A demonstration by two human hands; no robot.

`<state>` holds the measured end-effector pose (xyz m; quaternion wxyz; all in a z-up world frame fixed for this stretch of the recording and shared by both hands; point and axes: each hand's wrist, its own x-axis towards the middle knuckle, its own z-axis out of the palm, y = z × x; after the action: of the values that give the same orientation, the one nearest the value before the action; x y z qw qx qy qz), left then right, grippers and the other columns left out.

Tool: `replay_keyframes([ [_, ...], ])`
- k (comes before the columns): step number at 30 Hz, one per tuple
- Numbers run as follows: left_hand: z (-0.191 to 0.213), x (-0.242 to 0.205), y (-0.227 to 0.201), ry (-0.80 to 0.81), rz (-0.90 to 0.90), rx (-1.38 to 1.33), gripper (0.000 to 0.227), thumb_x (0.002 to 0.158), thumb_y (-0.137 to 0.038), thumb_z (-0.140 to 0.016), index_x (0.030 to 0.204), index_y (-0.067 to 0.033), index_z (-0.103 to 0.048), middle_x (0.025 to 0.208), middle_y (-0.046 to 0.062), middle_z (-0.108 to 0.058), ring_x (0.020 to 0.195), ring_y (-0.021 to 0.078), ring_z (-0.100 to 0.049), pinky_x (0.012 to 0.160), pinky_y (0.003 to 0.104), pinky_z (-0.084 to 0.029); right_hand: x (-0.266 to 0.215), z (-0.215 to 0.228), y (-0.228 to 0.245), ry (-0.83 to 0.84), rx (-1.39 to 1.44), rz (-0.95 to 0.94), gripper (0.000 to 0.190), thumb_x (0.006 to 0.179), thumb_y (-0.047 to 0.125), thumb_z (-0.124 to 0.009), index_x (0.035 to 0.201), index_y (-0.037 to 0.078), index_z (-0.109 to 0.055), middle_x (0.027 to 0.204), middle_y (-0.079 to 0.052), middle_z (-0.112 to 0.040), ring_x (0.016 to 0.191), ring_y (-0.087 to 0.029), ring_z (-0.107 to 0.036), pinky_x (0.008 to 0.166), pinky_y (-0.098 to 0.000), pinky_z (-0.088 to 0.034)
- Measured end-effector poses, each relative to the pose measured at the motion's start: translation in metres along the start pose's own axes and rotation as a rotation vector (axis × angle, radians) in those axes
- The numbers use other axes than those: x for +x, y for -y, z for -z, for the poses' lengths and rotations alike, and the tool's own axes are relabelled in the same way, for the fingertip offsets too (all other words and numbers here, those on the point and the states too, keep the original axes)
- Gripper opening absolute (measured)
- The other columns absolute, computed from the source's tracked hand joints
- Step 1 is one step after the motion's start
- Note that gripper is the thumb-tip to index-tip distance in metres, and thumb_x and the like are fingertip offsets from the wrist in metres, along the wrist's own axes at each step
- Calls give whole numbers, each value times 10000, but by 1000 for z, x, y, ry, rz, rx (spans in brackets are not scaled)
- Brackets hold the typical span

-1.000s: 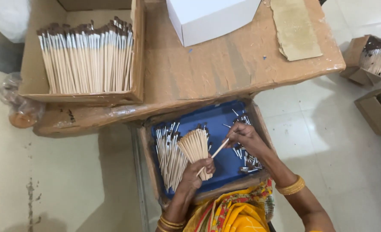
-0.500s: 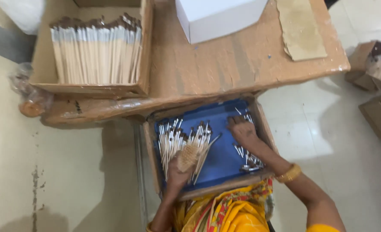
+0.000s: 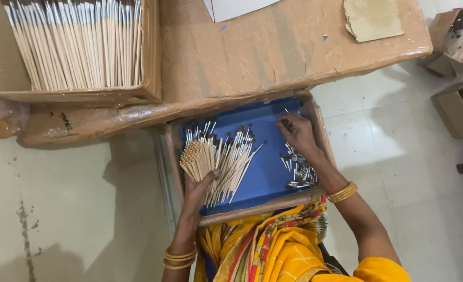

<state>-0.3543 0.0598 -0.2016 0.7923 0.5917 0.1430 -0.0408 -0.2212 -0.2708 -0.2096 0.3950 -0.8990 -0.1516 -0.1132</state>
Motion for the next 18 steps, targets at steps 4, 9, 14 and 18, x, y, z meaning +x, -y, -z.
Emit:
replay_keyframes([
  [4, -33, -10, -16, 70, 64, -217, 305, 895, -30, -737, 1172, 21, -621, 946, 67, -697, 775, 159, -666, 631, 328, -561, -20, -6, -7, 77, 357, -221, 121, 982, 122, -733, 1035, 15, -716, 865, -91, -720, 742, -152, -651, 636, -284, -539],
  [9, -70, -17, -9, 108, 119, -363, 281, 872, -68, -769, 1093, 23, -622, 816, 90, -633, 680, 167, -602, 592, 321, -508, -28, -5, 34, 216, 974, -574, 125, 1015, 148, -643, 1060, 35, -673, 915, -95, -738, 818, -166, -752, 695, -290, -608],
  [14, -86, -21, -15, 156, 216, -475, 261, 852, -58, -759, 1053, 34, -620, 779, 91, -612, 653, 184, -579, 592, 326, -488, -22, 4, 63, 239, 1243, -668, 136, 1054, 200, -574, 1076, 67, -596, 973, -111, -751, 896, -217, -772, 685, -298, -614],
  [18, -88, -23, -15, 187, 237, -500, 251, 837, -56, -759, 1023, 44, -622, 753, 101, -604, 629, 186, -561, 578, 328, -473, -21, 14, 67, 277, 1349, -668, 125, 1068, 195, -558, 1075, 73, -584, 972, -148, -758, 854, -229, -765, 675, -313, -631],
])
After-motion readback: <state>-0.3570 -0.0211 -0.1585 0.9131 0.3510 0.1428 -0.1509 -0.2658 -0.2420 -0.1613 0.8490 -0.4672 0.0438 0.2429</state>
